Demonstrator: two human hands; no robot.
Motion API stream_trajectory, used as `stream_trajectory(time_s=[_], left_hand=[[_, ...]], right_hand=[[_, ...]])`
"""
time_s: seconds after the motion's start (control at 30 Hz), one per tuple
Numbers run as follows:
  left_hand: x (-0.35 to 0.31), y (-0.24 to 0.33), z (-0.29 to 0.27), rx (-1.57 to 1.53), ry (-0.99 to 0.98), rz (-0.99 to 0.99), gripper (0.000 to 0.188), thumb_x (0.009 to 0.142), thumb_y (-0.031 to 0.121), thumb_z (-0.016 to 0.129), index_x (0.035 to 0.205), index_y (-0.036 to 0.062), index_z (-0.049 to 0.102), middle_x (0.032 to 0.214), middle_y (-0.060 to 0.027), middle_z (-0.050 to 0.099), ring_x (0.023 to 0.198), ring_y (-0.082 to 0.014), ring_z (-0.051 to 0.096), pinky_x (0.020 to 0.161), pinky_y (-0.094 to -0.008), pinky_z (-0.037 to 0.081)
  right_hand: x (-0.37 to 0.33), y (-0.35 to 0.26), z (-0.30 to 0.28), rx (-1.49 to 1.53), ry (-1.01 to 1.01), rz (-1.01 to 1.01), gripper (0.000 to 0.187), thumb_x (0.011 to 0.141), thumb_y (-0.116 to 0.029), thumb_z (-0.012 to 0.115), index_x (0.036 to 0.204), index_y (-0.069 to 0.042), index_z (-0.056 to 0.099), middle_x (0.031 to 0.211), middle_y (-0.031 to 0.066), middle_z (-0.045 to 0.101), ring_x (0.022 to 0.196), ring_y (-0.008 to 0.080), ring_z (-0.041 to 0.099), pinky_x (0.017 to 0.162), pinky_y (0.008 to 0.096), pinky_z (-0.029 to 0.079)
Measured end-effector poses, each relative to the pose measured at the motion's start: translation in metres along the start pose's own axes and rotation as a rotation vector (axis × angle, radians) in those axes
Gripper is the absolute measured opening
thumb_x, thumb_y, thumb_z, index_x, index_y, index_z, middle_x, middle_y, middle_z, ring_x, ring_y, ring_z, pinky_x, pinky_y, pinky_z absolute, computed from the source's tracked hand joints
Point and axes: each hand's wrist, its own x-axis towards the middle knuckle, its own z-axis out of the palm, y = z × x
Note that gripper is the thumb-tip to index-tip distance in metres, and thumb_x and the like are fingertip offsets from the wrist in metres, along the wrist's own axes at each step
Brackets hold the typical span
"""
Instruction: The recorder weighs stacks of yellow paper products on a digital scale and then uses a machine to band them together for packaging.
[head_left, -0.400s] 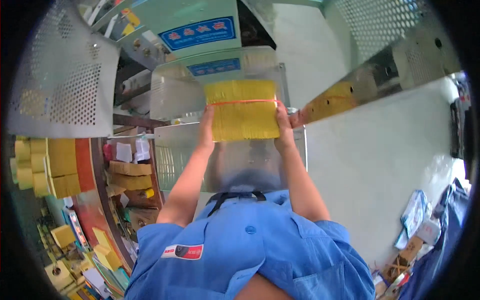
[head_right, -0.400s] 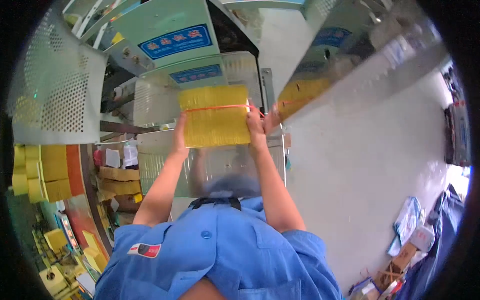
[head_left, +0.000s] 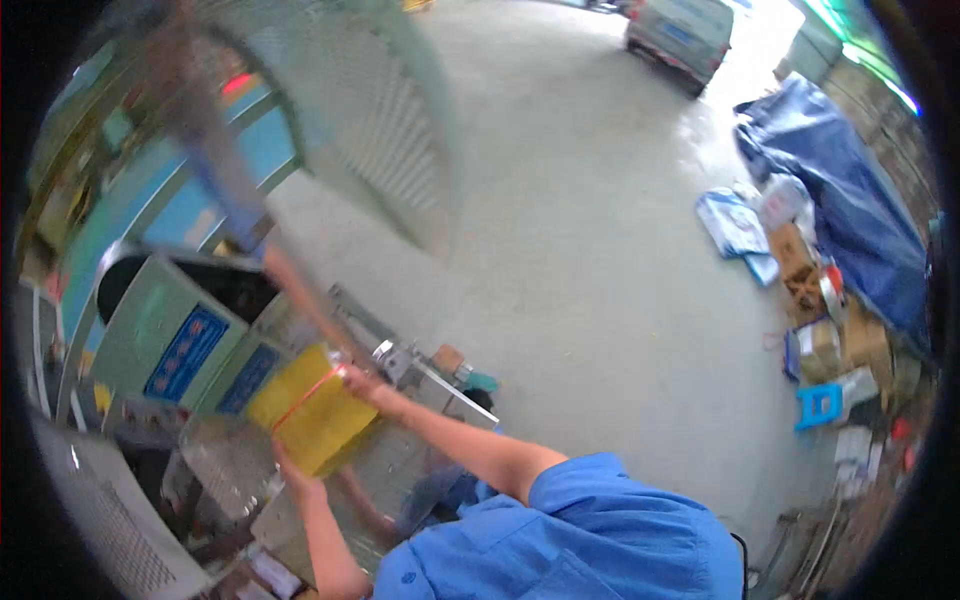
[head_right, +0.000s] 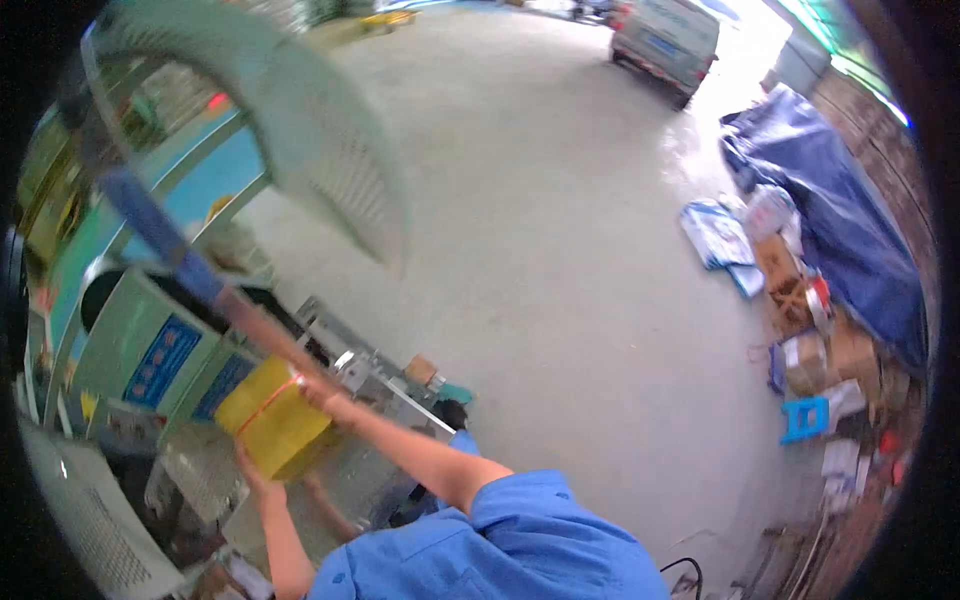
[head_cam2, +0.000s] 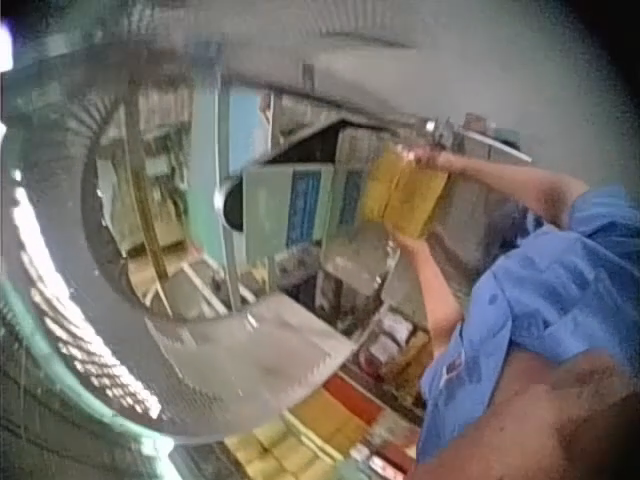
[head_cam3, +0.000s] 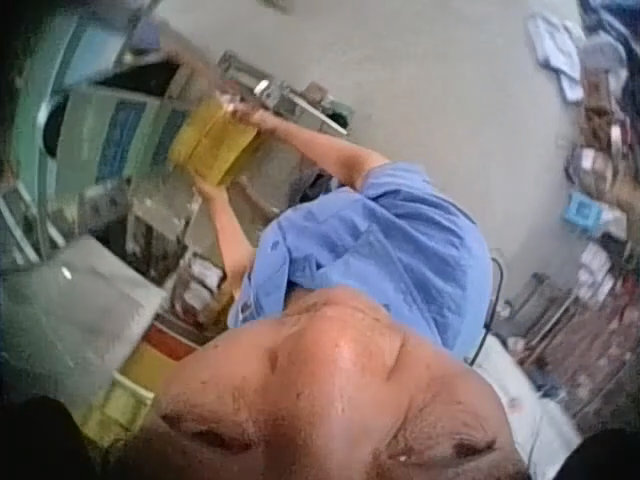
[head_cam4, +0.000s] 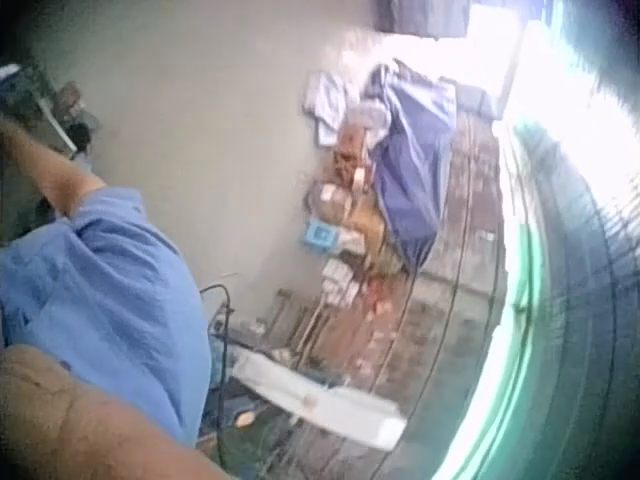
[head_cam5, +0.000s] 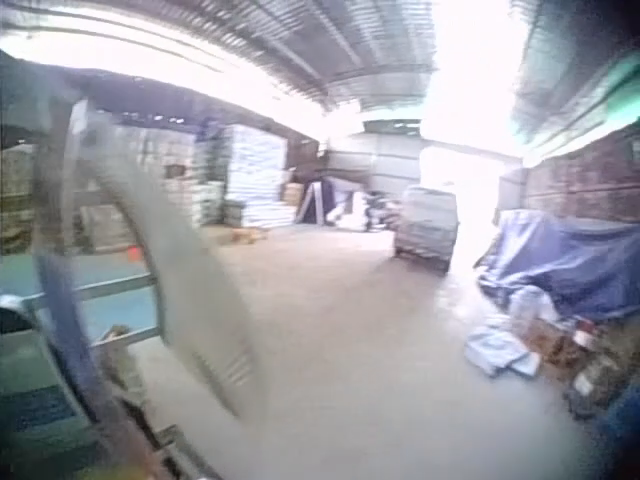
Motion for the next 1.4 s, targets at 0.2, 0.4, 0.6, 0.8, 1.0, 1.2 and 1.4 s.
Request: stream_trajectory(time_s=[0.2,0.4,0.6,0.8,1.0,1.2,1.4], left_hand=[[0.011,0.017,0.036,0.025,-0.066,-0.049,0.066,0.099,0.053,0.045,0.146,0.0065,0.039,0.146,-0.0114,0.046,0.132,-0.0271,0.047,0.109,-0.0425,0.037],[0.005,0.007,0.023,0.04,-0.021,-0.028,0.058,0.102,0.046,0.045,0.141,0.003,0.045,0.137,-0.0106,0.054,0.125,-0.0254,0.053,0.105,-0.0401,0.042],[-0.087,0.004,0.059,0.359,0.217,0.09,0.047,0.104,0.029,0.041,0.137,-0.0036,0.047,0.136,-0.013,0.052,0.127,-0.0219,0.047,0.107,-0.037,0.036],[-0.174,0.004,0.043,0.448,0.258,-0.054,0.039,0.103,0.021,0.044,0.134,-0.003,0.05,0.129,-0.009,0.056,0.121,-0.0179,0.05,0.105,-0.0322,0.036],[-0.164,0.026,0.047,0.443,0.454,0.139,0.027,0.101,0.019,0.052,0.119,0.0001,0.058,0.112,-0.0072,0.063,0.104,-0.0129,0.056,0.094,-0.03,0.044],[-0.152,-0.018,0.034,0.125,0.455,0.09,0.013,0.095,0.011,0.062,0.105,0.0027,0.058,0.101,-0.0033,0.062,0.091,-0.0119,0.059,0.083,-0.0277,0.049],[-0.145,-0.021,0.032,0.026,0.426,0.088,0.014,0.095,0.013,0.063,0.105,0.004,0.059,0.099,-0.0021,0.062,0.09,-0.0109,0.057,0.083,-0.0271,0.047]], right_hand=[[-0.025,-0.099,-0.019,0.161,0.073,0.012,0.084,0.097,-0.064,0.04,0.156,-0.006,0.02,0.157,0.0089,0.028,0.143,0.0207,0.026,0.116,0.0314,0.02],[-0.012,-0.02,-0.031,-0.058,0.135,-0.105,0.064,0.103,-0.048,0.043,0.152,-0.009,0.029,0.15,0.0089,0.037,0.138,0.0222,0.034,0.115,0.0333,0.025],[-0.083,-0.129,-0.016,0.316,0.444,0.126,0.039,0.101,-0.03,0.05,0.116,0.001,0.066,0.101,0.0028,0.065,0.09,0.0111,0.058,0.081,0.0268,0.046],[-0.142,-0.128,-0.035,0.344,0.425,0.286,0.022,0.099,-0.015,0.054,0.101,0.003,0.068,0.098,0.0033,0.068,0.087,0.0105,0.06,0.083,0.0247,0.048],[-0.137,-0.152,-0.062,0.025,0.257,0.164,0.018,0.093,-0.006,0.06,0.109,0.0,0.065,0.097,0.0032,0.067,0.092,0.0092,0.061,0.084,0.0245,0.048],[-0.117,-0.147,-0.042,0.192,0.102,0.188,0.018,0.094,-0.005,0.057,0.11,0.0,0.064,0.102,0.0024,0.065,0.096,0.0091,0.059,0.087,0.0243,0.047],[-0.118,-0.133,-0.031,0.177,0.209,0.162,0.016,0.093,-0.003,0.051,0.106,-0.002,0.062,0.1,0.0017,0.063,0.092,0.0095,0.057,0.084,0.0245,0.047]])
